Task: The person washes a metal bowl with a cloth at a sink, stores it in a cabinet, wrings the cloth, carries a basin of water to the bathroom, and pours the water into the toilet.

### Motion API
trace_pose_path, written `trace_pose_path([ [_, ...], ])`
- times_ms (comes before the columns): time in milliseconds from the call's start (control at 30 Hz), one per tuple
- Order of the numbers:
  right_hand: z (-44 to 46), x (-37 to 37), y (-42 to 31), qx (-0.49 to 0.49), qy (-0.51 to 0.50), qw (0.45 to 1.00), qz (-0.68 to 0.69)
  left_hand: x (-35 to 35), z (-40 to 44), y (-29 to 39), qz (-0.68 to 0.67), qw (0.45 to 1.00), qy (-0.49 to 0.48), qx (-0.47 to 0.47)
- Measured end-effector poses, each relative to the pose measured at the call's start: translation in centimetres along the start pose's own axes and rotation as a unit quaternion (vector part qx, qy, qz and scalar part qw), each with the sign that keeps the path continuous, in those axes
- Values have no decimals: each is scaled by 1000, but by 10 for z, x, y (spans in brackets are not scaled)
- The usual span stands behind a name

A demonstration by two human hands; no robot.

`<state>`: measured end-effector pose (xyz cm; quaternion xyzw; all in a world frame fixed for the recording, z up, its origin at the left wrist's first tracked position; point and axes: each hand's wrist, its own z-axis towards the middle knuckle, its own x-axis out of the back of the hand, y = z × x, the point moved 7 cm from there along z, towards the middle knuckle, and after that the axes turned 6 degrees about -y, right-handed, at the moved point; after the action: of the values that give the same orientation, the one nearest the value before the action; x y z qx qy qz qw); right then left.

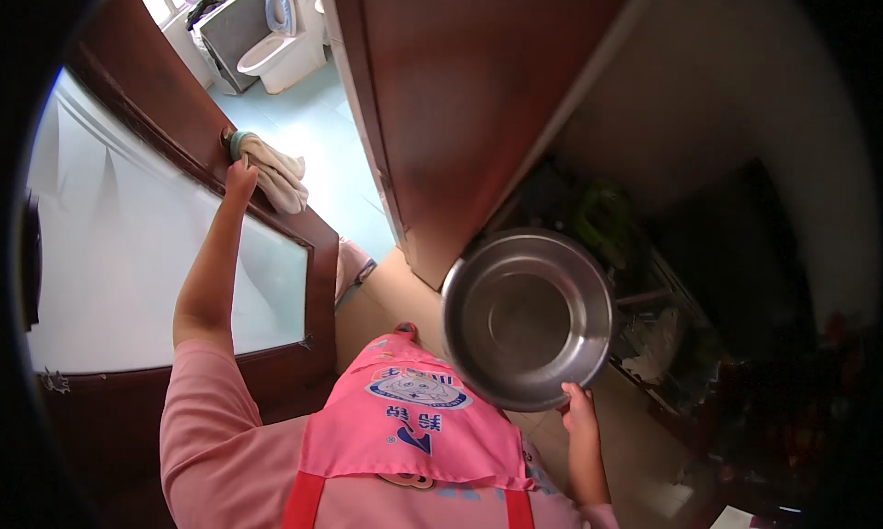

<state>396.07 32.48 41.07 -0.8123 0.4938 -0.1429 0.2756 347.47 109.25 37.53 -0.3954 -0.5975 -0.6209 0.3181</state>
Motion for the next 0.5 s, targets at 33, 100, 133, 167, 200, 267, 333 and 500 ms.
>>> trace_pose_path([
  [33, 5, -11, 0, 6, -13, 1000, -10, -3, 6, 1, 0, 999, -10, -31],
  [100, 6, -37, -3, 7, -23, 999, -22, -8, 8, 14, -3, 997, -18, -75],
  [133, 3, -44, -5, 2, -20, 999, -25, -12, 4, 28, -5, 997, -21, -76],
  [167, 12, -46, -8, -11, -36, 999, -38, -13, -4, 39, 14, 997, -28, -77],
  [200, 17, -44, -12, -34, -43, 997, -53, -11, -13, 52, 34, 996, -34, -77],
  [267, 17, -44, -16, -34, -80, 995, -53, -30, -19, 59, 68, 990, -78, -92],
  [333, 6, -48, -9, -60, -90, 990, -91, -41, -19, 60, 125, 984, -72, -103],
  [500, -12, -80, 6, -83, -110, 978, -155, -38, -50, 102, 146, 979, -44, -137],
])
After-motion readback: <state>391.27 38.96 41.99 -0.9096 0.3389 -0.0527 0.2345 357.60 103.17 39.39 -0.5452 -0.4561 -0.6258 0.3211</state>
